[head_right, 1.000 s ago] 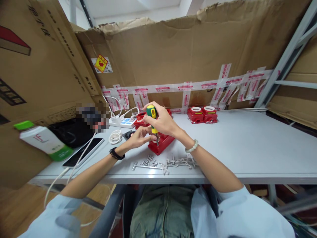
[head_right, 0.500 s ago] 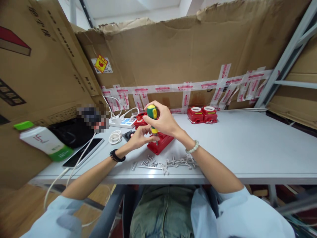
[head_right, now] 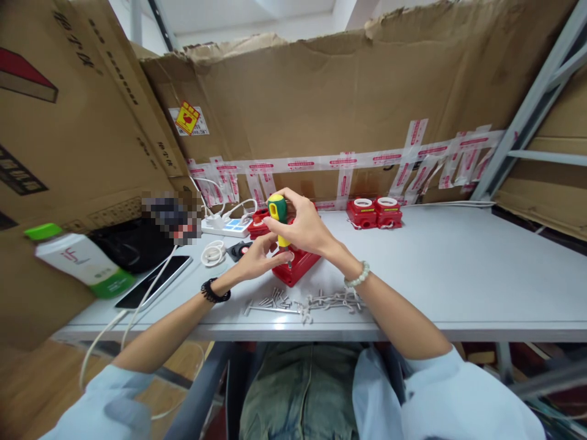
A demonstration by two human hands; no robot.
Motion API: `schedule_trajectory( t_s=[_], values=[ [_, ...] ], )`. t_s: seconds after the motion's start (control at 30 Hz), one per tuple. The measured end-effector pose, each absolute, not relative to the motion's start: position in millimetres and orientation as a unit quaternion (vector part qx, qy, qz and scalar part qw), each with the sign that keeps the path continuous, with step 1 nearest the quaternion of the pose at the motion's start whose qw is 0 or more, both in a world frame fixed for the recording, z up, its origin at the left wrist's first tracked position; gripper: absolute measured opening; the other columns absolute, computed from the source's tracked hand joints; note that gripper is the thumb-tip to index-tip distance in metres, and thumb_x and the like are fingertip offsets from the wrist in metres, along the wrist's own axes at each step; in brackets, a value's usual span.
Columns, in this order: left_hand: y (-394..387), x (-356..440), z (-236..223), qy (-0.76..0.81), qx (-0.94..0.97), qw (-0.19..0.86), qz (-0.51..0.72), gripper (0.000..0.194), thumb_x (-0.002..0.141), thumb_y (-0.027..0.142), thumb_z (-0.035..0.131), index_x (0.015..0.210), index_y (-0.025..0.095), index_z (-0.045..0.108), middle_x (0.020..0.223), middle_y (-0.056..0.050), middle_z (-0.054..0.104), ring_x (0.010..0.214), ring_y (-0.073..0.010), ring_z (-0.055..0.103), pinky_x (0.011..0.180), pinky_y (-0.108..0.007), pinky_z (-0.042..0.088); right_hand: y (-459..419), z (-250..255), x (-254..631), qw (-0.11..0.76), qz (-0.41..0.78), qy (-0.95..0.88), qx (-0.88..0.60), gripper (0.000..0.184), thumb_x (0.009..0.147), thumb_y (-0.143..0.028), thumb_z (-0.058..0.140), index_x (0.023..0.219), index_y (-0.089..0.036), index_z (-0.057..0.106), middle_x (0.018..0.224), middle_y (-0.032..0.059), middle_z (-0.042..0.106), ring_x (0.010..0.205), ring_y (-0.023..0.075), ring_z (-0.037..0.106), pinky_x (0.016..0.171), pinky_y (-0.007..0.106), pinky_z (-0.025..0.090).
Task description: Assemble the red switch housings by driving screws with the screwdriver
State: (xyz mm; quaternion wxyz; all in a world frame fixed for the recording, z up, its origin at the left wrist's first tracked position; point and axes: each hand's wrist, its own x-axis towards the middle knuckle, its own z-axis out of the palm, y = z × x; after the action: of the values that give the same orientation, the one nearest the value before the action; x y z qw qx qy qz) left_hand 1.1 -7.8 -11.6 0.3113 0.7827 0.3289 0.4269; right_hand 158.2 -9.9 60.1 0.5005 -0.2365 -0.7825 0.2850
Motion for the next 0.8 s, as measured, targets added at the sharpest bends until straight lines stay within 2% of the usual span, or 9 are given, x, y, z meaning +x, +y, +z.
schedule_trajectory(
  t_s=[0.07,0.13,0.23,0.3,0.37,0.47,0.57,0.67,0.8],
  values=[
    [-8.9,0.0,-11.1,0.341,0.785,0.306,0.417,0.029,0.078,0.041,0.072,0.082,0.012,0.069,0.079,-0.003,0.068,0.069,-0.0128,0.054,0.065,-0.025,0.041,-9.7,59.8,158.2,0.501,0.281,-0.783,-0.239,0.027,0.072,-0.026,0.068,0.095,-0.016,0.057,0.079,-0.0016,0.056,0.068,0.0107,0.052,0.065,0.028,0.046],
    [-8.9,0.8,-11.7,0.362,0.762,0.308,0.439,0.034,0.072,0.043,0.077,0.073,0.012,0.065,0.068,-0.001,0.063,0.062,-0.0111,0.05,0.06,-0.024,0.039,-9.9,59.6,158.1,0.502,0.274,-0.784,-0.241,0.026,0.072,-0.026,0.067,0.094,-0.017,0.057,0.079,-0.0015,0.057,0.069,0.0112,0.053,0.065,0.028,0.046],
    [-8.4,2.0,-12.5,0.363,0.751,0.305,0.458,0.042,0.064,0.046,0.083,0.082,0.013,0.064,0.069,0.001,0.061,0.059,-0.0096,0.046,0.056,-0.022,0.036,-11.0,60.0,158.0,0.505,0.279,-0.783,-0.234,0.026,0.072,-0.025,0.067,0.094,-0.017,0.056,0.079,-0.0015,0.058,0.068,0.0112,0.054,0.065,0.028,0.047],
    [-8.8,0.6,-11.9,0.349,0.774,0.3,0.434,0.04,0.071,0.046,0.077,0.091,0.014,0.066,0.078,-0.001,0.065,0.064,-0.0111,0.05,0.059,-0.023,0.038,-11.6,60.6,158.2,0.509,0.281,-0.781,-0.23,0.025,0.072,-0.024,0.067,0.094,-0.017,0.057,0.08,-0.0014,0.058,0.068,0.0108,0.053,0.065,0.027,0.047],
    [-9.3,-1.2,-11.4,0.34,0.79,0.302,0.412,0.032,0.079,0.044,0.071,0.087,0.013,0.067,0.08,-0.003,0.067,0.068,-0.0125,0.053,0.063,-0.024,0.04,-11.8,61.0,158.7,0.511,0.275,-0.78,-0.232,0.025,0.072,-0.024,0.067,0.094,-0.016,0.058,0.081,-0.001,0.059,0.068,0.0105,0.053,0.064,0.027,0.046],
    [-8.6,-0.5,-12.5,0.352,0.77,0.3,0.439,0.035,0.075,0.045,0.075,0.07,0.013,0.06,0.066,-0.001,0.061,0.062,-0.0112,0.05,0.061,-0.024,0.04,-11.7,61.1,159.7,0.512,0.26,-0.782,-0.242,0.026,0.073,-0.026,0.068,0.095,-0.016,0.06,0.08,-0.0008,0.059,0.068,0.0109,0.053,0.065,0.027,0.046],
    [-9.1,0.6,-13.3,0.354,0.769,0.269,0.459,0.038,0.071,0.046,0.077,0.074,0.015,0.056,0.065,0.003,0.056,0.059,-0.0093,0.044,0.057,-0.023,0.036,-11.3,61.2,161.0,0.511,0.256,-0.781,-0.251,0.025,0.073,-0.028,0.068,0.095,-0.016,0.06,0.08,-0.0006,0.06,0.068,0.0112,0.053,0.064,0.027,0.046],
    [-14.2,-5.0,-9.5,0.343,0.823,0.212,0.4,0.032,0.077,0.044,0.073,0.084,0.015,0.06,0.073,0.001,0.059,0.063,-0.0106,0.047,0.06,-0.024,0.039,-10.4,61.5,162.4,0.515,0.252,-0.782,-0.246,0.023,0.075,-0.029,0.068,0.093,-0.016,0.061,0.079,-0.0004,0.061,0.067,0.011,0.053,0.063,0.027,0.045],
    [-21.7,-15.3,-1.6,0.325,0.884,0.136,0.307,0.017,0.085,0.034,0.066,0.083,0.017,0.066,0.08,-0.002,0.065,0.075,-0.0144,0.056,0.071,-0.027,0.043,-9.5,61.4,164.1,0.51,0.244,-0.787,-0.246,0.025,0.077,-0.033,0.067,0.095,-0.016,0.062,0.08,-0.0003,0.061,0.068,0.0112,0.053,0.064,0.027,0.045]
  ],
)
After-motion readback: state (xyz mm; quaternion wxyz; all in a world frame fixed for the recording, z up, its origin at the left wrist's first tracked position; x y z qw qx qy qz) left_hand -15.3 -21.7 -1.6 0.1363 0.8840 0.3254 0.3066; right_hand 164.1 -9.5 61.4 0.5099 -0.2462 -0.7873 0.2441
